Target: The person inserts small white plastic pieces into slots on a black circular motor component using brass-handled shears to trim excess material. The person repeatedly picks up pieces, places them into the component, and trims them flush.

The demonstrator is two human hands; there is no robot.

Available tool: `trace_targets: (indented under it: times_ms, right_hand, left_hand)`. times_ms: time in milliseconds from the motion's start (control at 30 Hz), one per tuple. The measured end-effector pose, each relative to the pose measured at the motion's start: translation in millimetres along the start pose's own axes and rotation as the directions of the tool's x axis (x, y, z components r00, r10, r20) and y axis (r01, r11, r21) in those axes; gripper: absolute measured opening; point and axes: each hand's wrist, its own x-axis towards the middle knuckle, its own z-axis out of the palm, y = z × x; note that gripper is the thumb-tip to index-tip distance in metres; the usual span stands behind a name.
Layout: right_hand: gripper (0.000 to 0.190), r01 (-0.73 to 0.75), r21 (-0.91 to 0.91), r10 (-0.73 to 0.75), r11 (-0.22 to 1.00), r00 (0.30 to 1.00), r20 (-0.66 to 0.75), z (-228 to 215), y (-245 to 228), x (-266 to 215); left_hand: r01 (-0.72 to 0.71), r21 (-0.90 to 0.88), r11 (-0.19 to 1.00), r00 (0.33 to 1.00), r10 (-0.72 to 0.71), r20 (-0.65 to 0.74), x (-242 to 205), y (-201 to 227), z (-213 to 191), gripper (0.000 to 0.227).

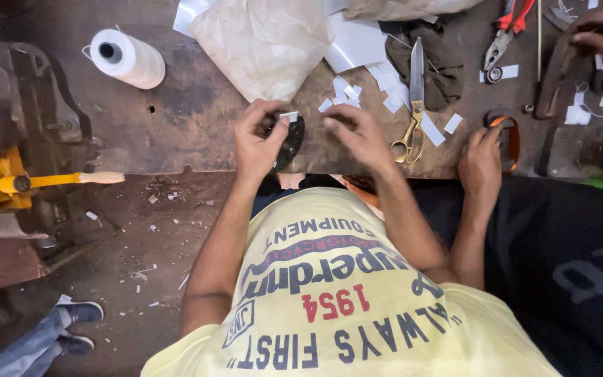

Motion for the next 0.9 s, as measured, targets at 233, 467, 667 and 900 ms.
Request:
trace_targets:
  times_ms: [233,467,667,900]
  right_hand:
    - [0.039,-0.484,-0.705,0.284,0.519,0.875,-0.392,-79,2,-57]
    - [0.027,-0.374,-0.405,0.15,0.834,0.861,-0.486,-98,67,-87]
    - [0.054,-0.156,0.545,0.305,0.824,0.932,-0.195,-102,85,-118]
    - [0.078,-0.436,0.705,-0.042,0.56,0.835,0.549,-29,75,-92]
  left_hand:
    - [0.205,-0.467,0.86,0.972,-0.237,-0.009,8,-21,-11,0.028]
    - [0.322,-0.611,0.723,0.923,-0.382,0.035,16,-24,-14,0.023]
    - [0.317,-0.642,0.698,0.929,-0.366,0.061,21,-23,-14,0.019]
    - [0.309,-0.659,0.686,0.931,-0.36,0.062,23,-26,-11,0.019]
